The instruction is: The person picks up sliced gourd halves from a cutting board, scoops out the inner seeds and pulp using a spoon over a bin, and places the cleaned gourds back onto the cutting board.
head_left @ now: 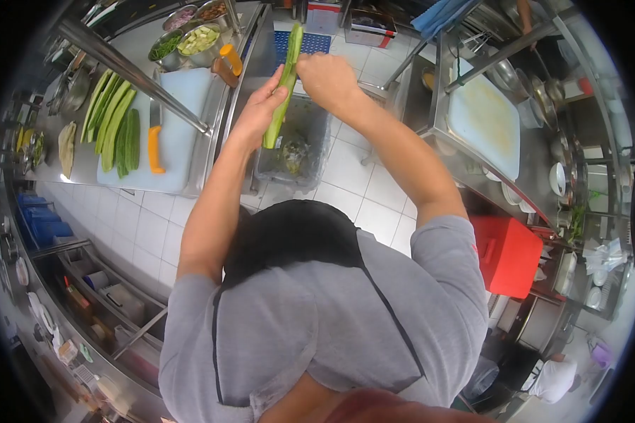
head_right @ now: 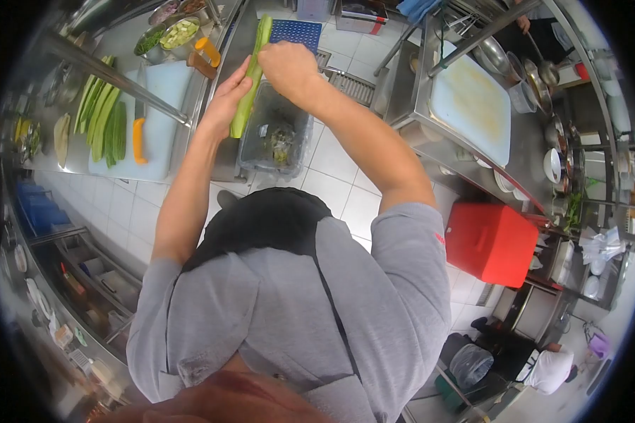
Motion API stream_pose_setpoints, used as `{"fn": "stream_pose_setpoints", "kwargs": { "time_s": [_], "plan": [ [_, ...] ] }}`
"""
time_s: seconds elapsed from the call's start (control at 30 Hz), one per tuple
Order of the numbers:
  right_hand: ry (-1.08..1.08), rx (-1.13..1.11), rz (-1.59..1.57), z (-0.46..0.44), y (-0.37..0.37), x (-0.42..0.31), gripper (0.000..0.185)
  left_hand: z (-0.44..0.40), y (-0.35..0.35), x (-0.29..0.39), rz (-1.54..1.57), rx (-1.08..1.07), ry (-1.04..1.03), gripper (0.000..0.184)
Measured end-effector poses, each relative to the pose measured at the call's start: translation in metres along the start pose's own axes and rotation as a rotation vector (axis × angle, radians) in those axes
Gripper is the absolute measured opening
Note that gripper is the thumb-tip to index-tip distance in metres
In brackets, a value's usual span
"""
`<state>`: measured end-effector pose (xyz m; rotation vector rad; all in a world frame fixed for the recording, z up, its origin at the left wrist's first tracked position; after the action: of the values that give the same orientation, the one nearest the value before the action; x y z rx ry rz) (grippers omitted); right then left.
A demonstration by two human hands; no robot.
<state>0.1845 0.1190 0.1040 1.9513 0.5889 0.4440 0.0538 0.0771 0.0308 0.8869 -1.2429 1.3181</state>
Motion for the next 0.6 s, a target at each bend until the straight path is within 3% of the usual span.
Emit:
{"fn": "stream_pose_setpoints", "kwargs": {
  "time_s": [0.1,0.17,0.27,0.37,0.4,0.5,0.6],
  "plan": [
    [-0.122,0.023,-0.032,-0.012,0.005,0.015,0.011,-0.001,0.005,-0.002,-0.058,0.014,-0.046,0.058],
    [-0.058,0.008,-0.012,-0.007,0.0,0.006,0.011,-0.006,0.004,-0.006,-0.081,0.01,-0.16,0.059],
    [0.05,-0.026,0.016,0.009,-0.004,-0.021,0.01,-0.015,0.015,-0.018,-0.076,0.059,-0.128,0.059],
    [-0.05,0.012,0.012,-0.002,-0.007,-0.001,0.011,0.0,0.008,-0.009,-0.057,0.023,-0.001,0.059],
    [-0.089,0.009,-0.007,-0.005,-0.004,0.003,0.011,0.0,0.004,-0.002,-0.079,0.047,-0.084,0.057],
    [-0.071,0.087,-0.083,0.012,-0.005,-0.021,0.01,-0.002,0.006,-0.001,0.021,0.086,0.009,0.053],
    [-0.078,-0.113,-0.183,0.039,-0.016,-0.053,0.012,-0.013,0.016,-0.023,0.149,0.048,-0.006,0.049]
  ]
}}
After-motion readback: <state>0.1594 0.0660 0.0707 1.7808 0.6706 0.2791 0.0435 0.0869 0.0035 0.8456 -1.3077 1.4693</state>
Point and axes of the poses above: each hand's wrist, its own z-axis away from the middle knuckle, its own y-axis out of the back of the hand, x = y × z, the point moved 5 cm from there along -z, towards the middle knuckle, and after that the axes turned 7 degrees about x, right-handed, at the moved point
